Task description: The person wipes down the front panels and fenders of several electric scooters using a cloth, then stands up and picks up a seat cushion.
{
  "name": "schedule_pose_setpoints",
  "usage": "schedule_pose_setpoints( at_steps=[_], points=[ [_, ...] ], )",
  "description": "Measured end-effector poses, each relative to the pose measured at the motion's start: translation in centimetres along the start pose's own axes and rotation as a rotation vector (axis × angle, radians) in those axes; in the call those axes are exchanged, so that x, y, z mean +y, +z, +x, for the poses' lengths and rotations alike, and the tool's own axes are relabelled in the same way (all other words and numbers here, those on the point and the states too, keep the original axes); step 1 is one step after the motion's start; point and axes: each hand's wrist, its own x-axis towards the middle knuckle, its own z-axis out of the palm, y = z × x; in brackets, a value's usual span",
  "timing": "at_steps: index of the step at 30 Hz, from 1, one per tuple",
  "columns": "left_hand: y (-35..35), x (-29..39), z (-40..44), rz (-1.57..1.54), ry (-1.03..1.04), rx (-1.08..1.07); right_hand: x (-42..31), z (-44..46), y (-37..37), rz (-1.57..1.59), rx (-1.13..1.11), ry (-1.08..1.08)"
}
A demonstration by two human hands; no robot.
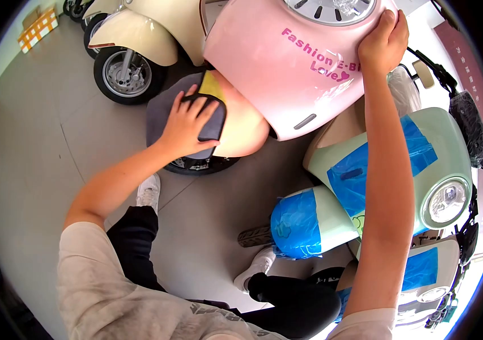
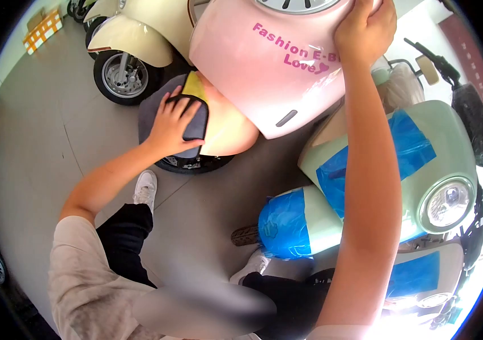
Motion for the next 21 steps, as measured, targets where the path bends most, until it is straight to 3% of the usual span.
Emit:
schedule_pose_setpoints(
  at_steps=[9,11,15,18,21],
  points=[
    [3.5,5.1,2.1,0.052,0.085,0.016,-0.4,-0.1,-0.2,-0.021,-0.017,0.025],
    [4.5,5.7,2.0,0.077,0.145,-0.112,-0.2,0.0,-0.2,-0.029,-0.015,0.019],
    [7.5,7.7,2.1,0.514,0.434,-0.124,-0.3,-0.1,-0.2,-0.033,-0.019,0.025],
    [9.3,10.1,3.1,0.571,0.458,-0.219,-0.1,0.0,-0.1,-0.042,-0.017,0.019],
    [12.6,12.7,5.5,0.471,0.341,-0.511,0.0,0.0,-0.3,-0.034,-0.017,0.003]
  ],
)
